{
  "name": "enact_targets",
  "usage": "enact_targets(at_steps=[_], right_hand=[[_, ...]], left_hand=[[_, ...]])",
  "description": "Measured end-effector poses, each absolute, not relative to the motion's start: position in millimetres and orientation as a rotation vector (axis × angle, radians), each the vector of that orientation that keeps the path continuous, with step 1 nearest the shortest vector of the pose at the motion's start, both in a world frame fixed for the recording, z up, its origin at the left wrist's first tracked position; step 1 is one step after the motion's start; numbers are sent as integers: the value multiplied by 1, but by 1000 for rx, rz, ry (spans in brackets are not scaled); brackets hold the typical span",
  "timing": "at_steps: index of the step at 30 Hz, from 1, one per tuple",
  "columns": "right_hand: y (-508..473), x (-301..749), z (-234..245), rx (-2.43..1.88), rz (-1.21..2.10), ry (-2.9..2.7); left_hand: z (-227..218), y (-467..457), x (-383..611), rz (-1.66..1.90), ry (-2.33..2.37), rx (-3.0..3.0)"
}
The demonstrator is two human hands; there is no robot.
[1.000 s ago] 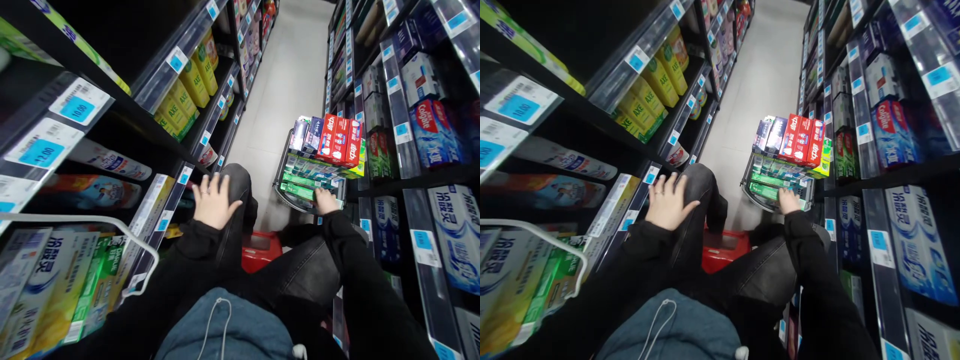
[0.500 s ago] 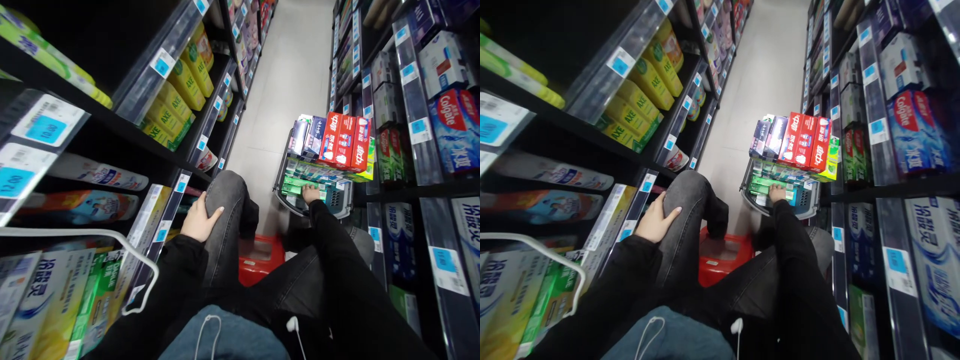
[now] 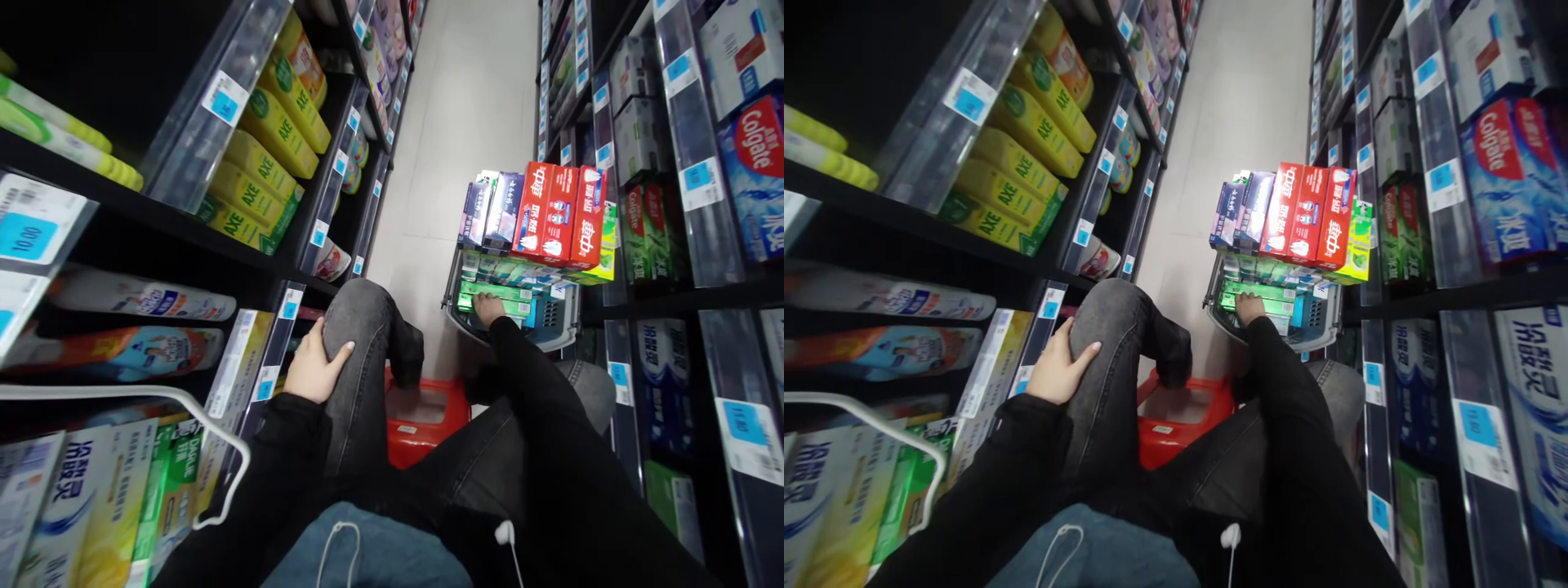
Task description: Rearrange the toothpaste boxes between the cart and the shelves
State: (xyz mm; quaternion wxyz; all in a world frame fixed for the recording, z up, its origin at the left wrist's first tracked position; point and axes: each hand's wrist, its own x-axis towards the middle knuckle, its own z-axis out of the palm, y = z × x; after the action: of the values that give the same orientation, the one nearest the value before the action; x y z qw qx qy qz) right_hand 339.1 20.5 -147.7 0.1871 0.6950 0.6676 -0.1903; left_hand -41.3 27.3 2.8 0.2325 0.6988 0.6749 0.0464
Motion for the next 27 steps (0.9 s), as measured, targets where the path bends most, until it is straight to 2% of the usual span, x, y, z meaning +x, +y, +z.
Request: enact_targets(at_steps=[5,9,13,17,20,27], right_hand=[[26,323,-121,1876,-592,2006],[29,293,-79,1852,-513,2161],[30,269,-14,2030,-165,2337],[53,269,41,2477,292,2092],[85,274,47,2461,387,1948],[122,276,8,2252,382,1853]], left_hand=[[5,27,-38,91,1860,1897],[6,25,-36,99,1876,1909],[5,23,-36,92,1875,1909],[5,23,-36,98,1844,1919],[6,23,-35,88,1841,1919],[7,20,-35,98,1826,1948]])
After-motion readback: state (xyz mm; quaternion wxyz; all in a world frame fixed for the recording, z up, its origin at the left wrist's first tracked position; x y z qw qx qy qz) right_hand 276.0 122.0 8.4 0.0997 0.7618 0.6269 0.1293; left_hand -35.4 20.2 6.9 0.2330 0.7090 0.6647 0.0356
